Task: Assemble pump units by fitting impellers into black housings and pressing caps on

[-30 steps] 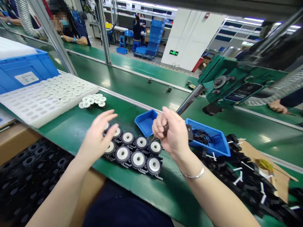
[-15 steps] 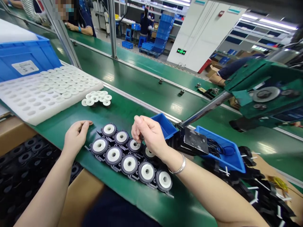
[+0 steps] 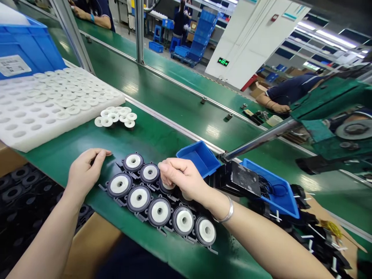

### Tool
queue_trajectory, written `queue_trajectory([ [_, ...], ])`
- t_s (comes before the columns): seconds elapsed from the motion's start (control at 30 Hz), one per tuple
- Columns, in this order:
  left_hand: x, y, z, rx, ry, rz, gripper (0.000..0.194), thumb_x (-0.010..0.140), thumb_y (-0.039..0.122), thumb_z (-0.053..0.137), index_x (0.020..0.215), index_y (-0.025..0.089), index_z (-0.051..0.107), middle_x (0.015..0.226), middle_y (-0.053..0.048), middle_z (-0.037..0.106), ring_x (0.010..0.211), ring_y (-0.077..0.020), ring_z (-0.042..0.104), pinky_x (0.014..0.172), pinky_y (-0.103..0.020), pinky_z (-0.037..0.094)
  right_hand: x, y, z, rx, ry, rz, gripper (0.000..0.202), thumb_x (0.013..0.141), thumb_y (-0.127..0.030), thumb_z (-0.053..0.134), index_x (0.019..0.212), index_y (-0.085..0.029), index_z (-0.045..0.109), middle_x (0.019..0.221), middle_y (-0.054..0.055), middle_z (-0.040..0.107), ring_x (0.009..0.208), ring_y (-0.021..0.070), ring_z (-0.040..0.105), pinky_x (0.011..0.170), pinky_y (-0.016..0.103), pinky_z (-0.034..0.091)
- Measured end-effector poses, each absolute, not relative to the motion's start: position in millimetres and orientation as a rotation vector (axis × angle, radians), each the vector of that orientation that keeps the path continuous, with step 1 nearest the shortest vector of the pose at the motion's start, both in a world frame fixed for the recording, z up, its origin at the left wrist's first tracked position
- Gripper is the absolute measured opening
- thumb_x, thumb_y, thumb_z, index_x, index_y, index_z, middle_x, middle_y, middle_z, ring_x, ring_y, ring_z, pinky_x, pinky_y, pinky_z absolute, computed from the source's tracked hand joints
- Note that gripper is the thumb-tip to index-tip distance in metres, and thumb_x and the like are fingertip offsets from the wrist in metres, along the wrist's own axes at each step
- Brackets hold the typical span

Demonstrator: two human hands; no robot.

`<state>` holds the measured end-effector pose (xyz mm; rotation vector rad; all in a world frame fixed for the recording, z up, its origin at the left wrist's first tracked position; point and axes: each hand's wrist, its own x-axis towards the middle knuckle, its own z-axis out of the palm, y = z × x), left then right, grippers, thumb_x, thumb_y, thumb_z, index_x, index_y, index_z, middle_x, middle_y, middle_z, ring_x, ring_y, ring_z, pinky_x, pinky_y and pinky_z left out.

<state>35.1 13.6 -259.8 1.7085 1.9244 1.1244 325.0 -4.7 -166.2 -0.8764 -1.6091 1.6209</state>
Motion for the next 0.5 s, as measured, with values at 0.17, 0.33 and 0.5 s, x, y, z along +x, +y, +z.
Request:
queue_trajectory([
  [0.17, 35, 12, -260, 1.697, 1.931, 1.108, 0.028, 0.097, 0.038, 0.050, 0.094, 0.023, 0.073, 0.102, -0.001, 0.075, 0.101, -0.0184, 0.066, 0.089, -0.029, 0.046, 316, -7, -160, -0.796, -1.449, 1.620, 0.050, 0.092, -0.034, 0.066, 0.052, -0.017, 0.041, 0.049, -0.005, 0.043, 0.048, 0.0055, 0.037, 0.048, 0.023, 0.029],
  [0.33, 32, 12, -262, 1.717, 1.929, 1.108, 0.026, 0.096, 0.037, 0.051, 0.094, 0.024, 0.073, 0.103, 0.000, 0.075, 0.101, -0.0176, 0.066, 0.088, -0.027, 0.045, 322, -9, -121, -0.640, -1.229, 1.553, 0.048, 0.092, -0.024, 0.063, 0.051, -0.018, 0.039, 0.045, -0.005, 0.040, 0.041, 0.0058, 0.035, 0.042, 0.023, 0.025],
  [0.5, 35, 11, -259, 1.720, 1.959, 1.110, 0.028, 0.095, 0.039, 0.051, 0.093, 0.023, 0.074, 0.101, 0.000, 0.075, 0.101, -0.0190, 0.067, 0.088, -0.029, 0.046, 348, -22, -111, -0.737, -1.150, 1.468, 0.047, 0.091, -0.022, 0.061, 0.050, -0.018, 0.040, 0.044, -0.004, 0.040, 0.039, 0.0062, 0.032, 0.041, 0.023, 0.023],
])
